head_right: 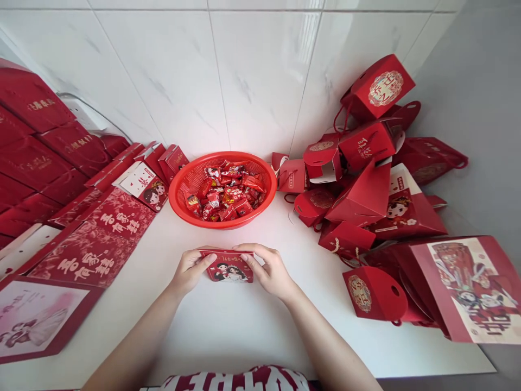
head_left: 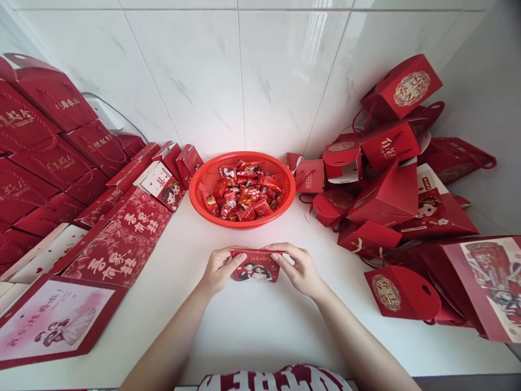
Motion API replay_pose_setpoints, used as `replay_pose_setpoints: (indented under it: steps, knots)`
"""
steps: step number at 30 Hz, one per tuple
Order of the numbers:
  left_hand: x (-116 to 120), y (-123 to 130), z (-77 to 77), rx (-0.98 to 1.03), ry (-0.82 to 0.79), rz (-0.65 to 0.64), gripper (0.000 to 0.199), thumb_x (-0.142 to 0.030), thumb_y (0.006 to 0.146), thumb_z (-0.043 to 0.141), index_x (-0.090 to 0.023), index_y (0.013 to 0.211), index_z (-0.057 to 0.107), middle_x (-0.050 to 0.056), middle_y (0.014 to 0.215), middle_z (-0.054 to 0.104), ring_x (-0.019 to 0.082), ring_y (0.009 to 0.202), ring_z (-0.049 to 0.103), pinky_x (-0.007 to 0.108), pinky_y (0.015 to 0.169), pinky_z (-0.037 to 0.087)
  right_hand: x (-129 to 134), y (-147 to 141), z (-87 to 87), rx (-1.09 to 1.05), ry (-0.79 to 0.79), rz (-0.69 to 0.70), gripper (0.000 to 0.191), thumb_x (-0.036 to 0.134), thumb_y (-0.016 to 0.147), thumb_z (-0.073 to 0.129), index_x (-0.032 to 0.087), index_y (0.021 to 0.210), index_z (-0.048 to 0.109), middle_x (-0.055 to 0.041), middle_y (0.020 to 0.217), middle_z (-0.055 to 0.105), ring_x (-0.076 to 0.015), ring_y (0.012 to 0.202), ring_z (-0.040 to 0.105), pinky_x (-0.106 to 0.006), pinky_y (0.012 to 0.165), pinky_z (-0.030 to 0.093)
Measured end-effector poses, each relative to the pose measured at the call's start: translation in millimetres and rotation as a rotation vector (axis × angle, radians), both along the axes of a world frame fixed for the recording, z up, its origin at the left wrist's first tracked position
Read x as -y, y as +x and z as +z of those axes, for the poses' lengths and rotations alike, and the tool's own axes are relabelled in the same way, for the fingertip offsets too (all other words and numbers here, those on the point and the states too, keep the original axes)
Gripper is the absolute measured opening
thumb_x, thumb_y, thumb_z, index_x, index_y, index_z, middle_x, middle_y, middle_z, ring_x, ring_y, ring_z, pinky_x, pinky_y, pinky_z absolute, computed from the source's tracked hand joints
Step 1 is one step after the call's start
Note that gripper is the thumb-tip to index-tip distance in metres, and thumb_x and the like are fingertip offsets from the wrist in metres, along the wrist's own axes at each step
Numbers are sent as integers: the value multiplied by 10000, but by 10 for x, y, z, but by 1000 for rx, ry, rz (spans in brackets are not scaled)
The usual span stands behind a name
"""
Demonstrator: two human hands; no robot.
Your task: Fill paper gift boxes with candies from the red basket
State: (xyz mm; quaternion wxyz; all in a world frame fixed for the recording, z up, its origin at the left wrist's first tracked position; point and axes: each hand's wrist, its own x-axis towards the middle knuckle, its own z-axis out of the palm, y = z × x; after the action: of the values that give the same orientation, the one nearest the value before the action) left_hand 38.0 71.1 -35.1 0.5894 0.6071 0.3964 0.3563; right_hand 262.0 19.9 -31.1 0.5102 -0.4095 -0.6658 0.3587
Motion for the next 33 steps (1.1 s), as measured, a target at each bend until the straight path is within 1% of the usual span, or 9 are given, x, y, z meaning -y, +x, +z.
replay_pose_setpoints:
  steps: [4,7,10,12,14,19,22,26,33]
  knots:
    - [-32,-4,43,9,38,2,364,-477,857,634,-141,933,751,115,965,741,263,944,676,348,845,542,4,20,-3,48,153,89,324,212,1013,392,238,1152,684,-92,1182,687,-195,1076,653,-364,895,550]
    - [-12,0,94,11,57,3,374,-481,851,633,-137,958,734,116,963,723,248,908,667,332,811,538,0,23,-25,94,184,61,302,240,999,416,221,1116,695,-103,1099,705,-198,985,672,-360,835,563]
    - [34,34,159,10,76,-8,405,-459,746,746,-128,975,709,104,926,710,238,851,661,313,760,535,1,8,-36,101,172,22,254,272,976,480,204,1079,702,-104,1012,727,-200,914,682,-353,811,560]
    - [68,83,195,12,98,31,399,-448,722,771,-133,955,695,89,902,700,222,830,648,295,745,524,8,-20,-40,87,152,-2,235,295,969,511,197,1034,714,-102,986,734,-201,907,684,-349,822,552]
    - [106,154,213,21,125,109,327,-455,804,701,-147,911,672,69,873,681,193,813,624,270,737,503,21,-69,-52,50,115,-47,218,316,966,530,202,1007,711,-90,986,730,-195,908,680,-339,834,541]
    - [200,351,200,77,172,248,313,-475,960,471,-189,855,538,24,845,606,153,778,571,244,724,468,45,-242,-104,-239,-120,-158,325,408,950,548,238,1227,536,-25,912,667,-164,769,640,-299,725,542]
    - [230,421,191,96,200,275,313,-474,981,420,-197,875,519,25,888,596,155,815,564,251,778,460,18,-300,-114,-316,-196,-128,308,477,952,512,204,1080,576,-33,901,634,-171,776,616,-291,707,526]
    - [244,461,160,109,229,279,272,-436,1003,389,-203,922,504,29,940,570,149,857,556,251,808,448,-21,-323,-144,-339,-205,-197,350,493,970,466,186,822,548,5,739,558,-138,654,527,-257,627,470]
    - [218,500,28,116,317,287,221,-420,994,427,-209,982,490,33,969,551,151,907,556,258,837,449,-22,-347,-217,-330,-174,-231,317,466,967,493,191,829,570,9,768,577,-128,674,520,-243,650,456]
